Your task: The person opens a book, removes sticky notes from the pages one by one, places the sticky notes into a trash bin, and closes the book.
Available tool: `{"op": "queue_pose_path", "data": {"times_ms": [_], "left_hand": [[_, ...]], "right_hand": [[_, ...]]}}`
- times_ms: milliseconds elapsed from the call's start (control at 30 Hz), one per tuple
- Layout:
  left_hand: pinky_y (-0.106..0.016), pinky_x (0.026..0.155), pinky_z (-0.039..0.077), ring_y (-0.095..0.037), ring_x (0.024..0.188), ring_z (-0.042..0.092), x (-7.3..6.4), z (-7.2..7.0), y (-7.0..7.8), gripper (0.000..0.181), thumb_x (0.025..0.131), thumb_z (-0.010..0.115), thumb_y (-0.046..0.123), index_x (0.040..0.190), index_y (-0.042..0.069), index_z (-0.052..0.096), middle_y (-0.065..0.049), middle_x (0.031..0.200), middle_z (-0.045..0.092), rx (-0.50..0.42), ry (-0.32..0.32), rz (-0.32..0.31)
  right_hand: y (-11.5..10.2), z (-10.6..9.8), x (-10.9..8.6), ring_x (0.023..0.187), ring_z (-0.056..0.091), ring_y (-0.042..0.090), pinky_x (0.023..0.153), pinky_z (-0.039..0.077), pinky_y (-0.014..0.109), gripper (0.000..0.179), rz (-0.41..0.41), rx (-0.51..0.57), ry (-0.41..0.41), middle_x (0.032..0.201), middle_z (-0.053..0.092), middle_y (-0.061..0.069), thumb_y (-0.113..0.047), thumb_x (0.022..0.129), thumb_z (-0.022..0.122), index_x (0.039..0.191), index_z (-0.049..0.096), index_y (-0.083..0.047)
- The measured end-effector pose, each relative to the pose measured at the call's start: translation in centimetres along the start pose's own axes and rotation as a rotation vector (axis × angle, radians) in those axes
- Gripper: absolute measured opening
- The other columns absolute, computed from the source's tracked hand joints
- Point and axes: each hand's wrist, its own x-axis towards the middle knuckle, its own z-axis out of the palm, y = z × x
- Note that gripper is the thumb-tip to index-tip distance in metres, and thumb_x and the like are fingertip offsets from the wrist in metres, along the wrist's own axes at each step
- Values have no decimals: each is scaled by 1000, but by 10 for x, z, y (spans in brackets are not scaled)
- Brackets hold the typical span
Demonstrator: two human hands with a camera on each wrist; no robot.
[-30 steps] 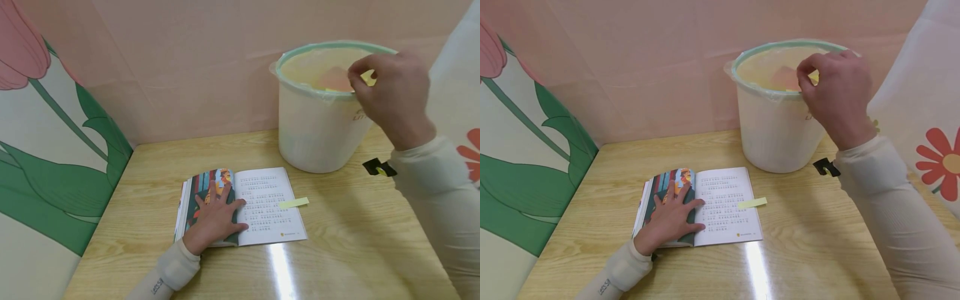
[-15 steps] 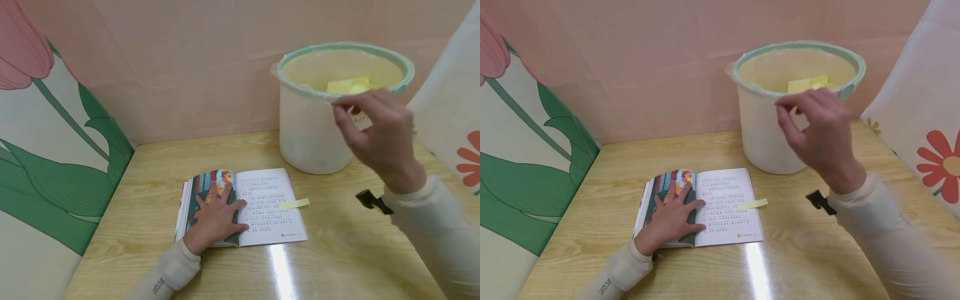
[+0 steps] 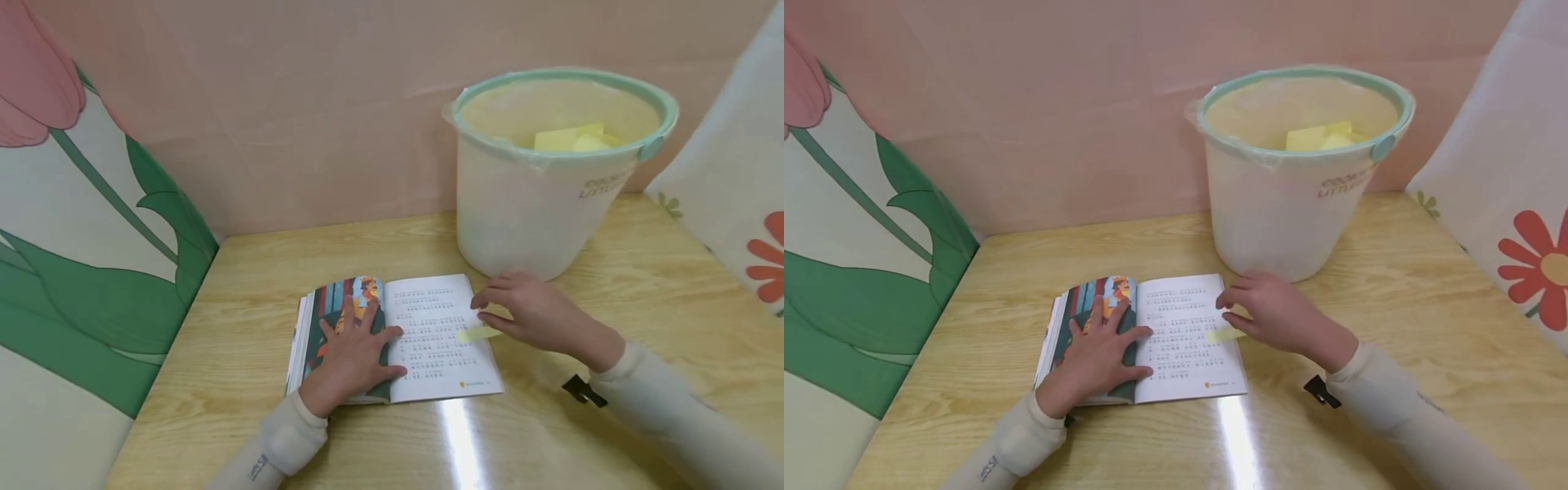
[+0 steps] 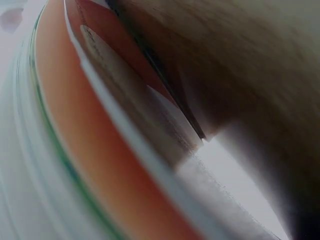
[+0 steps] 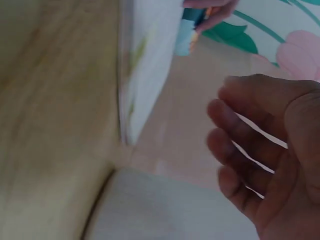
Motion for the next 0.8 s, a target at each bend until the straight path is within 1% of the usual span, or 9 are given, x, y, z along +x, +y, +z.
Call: {"op": "queue_pose_path", "data": {"times_ms": [33,133,200,300,433,600,700,800], "left_hand": [[-87,96,22,-54,150,5,0,0,0,64,80,68,68,137,43,56,-10,165,23,2,2,-3],[-87,96,22,-54,150,5,0,0,0,63,80,69,68,136,43,56,-10,165,24,-4,3,-3],[-87,96,22,-55,150,5,-1,-1,0,63,80,69,68,136,42,56,-11,165,24,-8,1,-1],[-87,96,22,-55,150,4,-1,-2,0,63,80,69,67,137,42,56,-11,165,23,-10,-4,-1],[-87,96,22,-54,151,3,-1,-2,0,63,81,68,67,138,43,55,-11,166,22,-6,-11,-4],[-87,96,22,-54,150,4,-1,-2,0,63,81,68,68,137,43,55,-11,166,22,-3,-15,-8],[-87,96,22,-54,150,5,-1,-2,0,63,81,68,68,138,43,55,-11,166,22,1,-16,-9],[-87,96,23,-55,150,6,-1,-1,0,63,81,68,68,137,43,55,-11,165,24,3,-8,-5]], "right_hand": [[1,4,-1,83,63,10,75,52,34,18,14,2,-58,93,72,-9,-18,80,82,96,75,-20],[2,14,-4,89,65,13,79,54,36,24,43,19,-198,98,72,-6,-17,78,84,100,75,-19],[1,19,-6,93,66,15,82,55,38,26,54,29,-261,102,72,-4,-17,78,84,102,75,-19],[1,22,-7,96,65,18,85,54,41,29,62,40,-310,105,71,-3,-17,79,83,106,73,-20],[2,23,-8,96,64,18,86,54,42,29,62,40,-318,104,70,-3,-13,78,83,103,73,-22],[5,23,-10,94,64,17,86,53,42,26,31,47,-307,100,70,-4,-6,80,79,99,75,-23],[7,23,-10,91,64,15,84,53,40,20,14,65,-275,97,70,-5,-7,83,77,97,76,-21],[7,24,-9,87,63,11,80,54,37,14,8,78,-247,94,70,-7,-11,84,78,94,77,-21]]}}
